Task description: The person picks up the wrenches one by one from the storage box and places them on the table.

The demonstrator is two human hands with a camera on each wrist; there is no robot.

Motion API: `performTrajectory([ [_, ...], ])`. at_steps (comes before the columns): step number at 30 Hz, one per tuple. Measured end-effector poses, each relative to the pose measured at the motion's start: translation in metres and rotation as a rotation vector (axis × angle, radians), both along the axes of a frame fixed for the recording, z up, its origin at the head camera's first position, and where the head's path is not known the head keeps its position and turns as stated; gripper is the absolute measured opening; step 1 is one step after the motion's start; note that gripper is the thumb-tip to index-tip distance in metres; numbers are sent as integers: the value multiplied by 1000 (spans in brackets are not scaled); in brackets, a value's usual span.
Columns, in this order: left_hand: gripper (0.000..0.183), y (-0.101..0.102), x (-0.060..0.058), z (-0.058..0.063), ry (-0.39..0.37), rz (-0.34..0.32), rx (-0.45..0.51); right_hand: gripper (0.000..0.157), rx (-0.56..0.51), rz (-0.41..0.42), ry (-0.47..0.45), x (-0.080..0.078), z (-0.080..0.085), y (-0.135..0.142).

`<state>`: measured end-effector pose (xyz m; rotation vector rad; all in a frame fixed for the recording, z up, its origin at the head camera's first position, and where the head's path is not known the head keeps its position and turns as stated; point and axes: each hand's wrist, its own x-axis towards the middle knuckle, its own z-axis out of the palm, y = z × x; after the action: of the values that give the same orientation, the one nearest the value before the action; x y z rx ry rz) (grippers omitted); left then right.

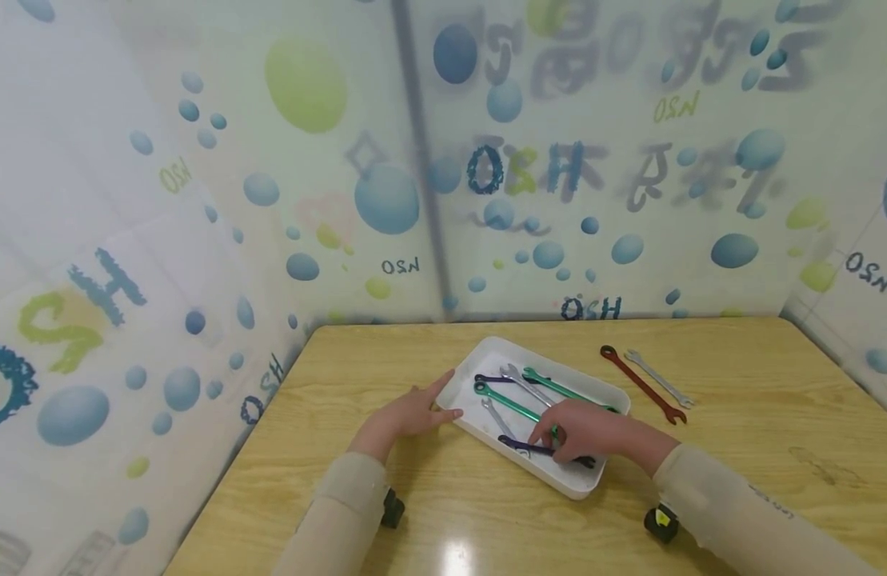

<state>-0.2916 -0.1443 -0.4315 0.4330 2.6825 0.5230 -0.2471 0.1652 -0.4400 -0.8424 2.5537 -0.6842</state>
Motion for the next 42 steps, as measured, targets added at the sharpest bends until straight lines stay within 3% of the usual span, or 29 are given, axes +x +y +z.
performTrajectory([
  [11,78,-2,-2,-4,4,-2,-6,40,71,-4,47,2,1,-4],
  [20,77,-2,-2,-5,4,1,3,44,103,-23,20,3,4,-8],
  [30,78,0,2,0,10,-12,2,43,7,-77,-39,5,14,-5],
  [42,79,-1,-1,1,2,-8,-4,45,-86,-45,15,1,32,11],
])
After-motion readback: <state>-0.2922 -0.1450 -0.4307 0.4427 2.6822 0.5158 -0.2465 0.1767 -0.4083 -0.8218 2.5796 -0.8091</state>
